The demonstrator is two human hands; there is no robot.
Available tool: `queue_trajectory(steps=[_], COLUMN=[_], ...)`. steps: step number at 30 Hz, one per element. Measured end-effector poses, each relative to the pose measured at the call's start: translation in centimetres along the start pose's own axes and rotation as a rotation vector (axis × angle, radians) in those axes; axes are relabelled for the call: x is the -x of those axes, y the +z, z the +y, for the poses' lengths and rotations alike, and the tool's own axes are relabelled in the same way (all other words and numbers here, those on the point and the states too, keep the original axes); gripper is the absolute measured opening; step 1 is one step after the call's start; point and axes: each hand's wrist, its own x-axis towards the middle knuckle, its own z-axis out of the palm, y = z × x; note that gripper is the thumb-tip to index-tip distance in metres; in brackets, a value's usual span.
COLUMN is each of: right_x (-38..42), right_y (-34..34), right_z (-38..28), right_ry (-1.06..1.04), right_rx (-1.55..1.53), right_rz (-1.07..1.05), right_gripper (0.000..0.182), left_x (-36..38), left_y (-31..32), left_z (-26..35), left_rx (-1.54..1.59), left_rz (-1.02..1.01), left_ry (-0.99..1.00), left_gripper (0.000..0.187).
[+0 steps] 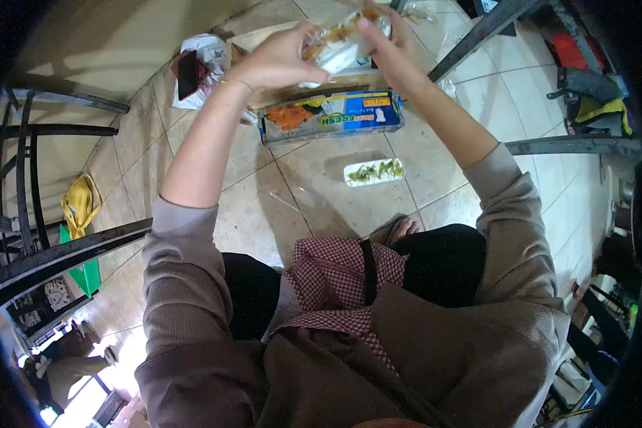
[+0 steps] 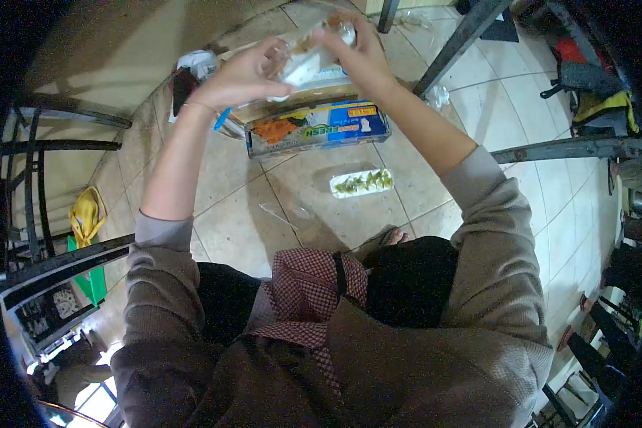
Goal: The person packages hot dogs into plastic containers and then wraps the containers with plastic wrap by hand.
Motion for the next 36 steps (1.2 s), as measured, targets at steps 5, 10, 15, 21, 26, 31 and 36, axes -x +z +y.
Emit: queue_trajectory(steps=[5, 10, 15, 21, 26, 31, 36], right_x=[4.5, 8.1, 8.1, 7.9, 7.4, 3.8, 1.5], right_y=[-7.3, -10.0, -10.9, -11.6, -11.5, -7.3, -3.3], right_z=[7.7, 12.0, 14.1, 14.2, 9.8, 2.4, -2.9], right_ry=[0.024, 0.115, 0.225, 0.088, -0.079, -0.163, -0.186], right_rx=[0.39, 0.641, 0.576, 0.61, 0.843, 0.224, -0.043], right_rz=[-0.113, -0.338, -0.311, -0.384, -0.413, -0.295, -0.287], right_gripper=[0.075, 0.084, 0.093, 0.105, 0.099, 0.089, 0.083], left_x=[-0.6, 0.5, 0.1, 0.0, -0.3, -0.5, 0.8], left_y=[8.2, 14.3, 14.3, 13.7, 11.5, 6.0, 3.9], left_z=[-5.5, -9.7, -9.2, -10.1, -8.8, -0.8, 3.6], left_rx=[-0.246, -0.403, -0.389, -0.087, 0.085, 0.603, 0.6], left_rz=[-0.014, -0.089, -0.092, -0.076, 0.007, -0.195, -0.231], left_ry=[-0.048, -0.161, -0.136, -0.162, -0.007, -0.16, -0.003], left_gripper=[0.065, 0.064, 0.071, 0.078, 0.066, 0.054, 0.07])
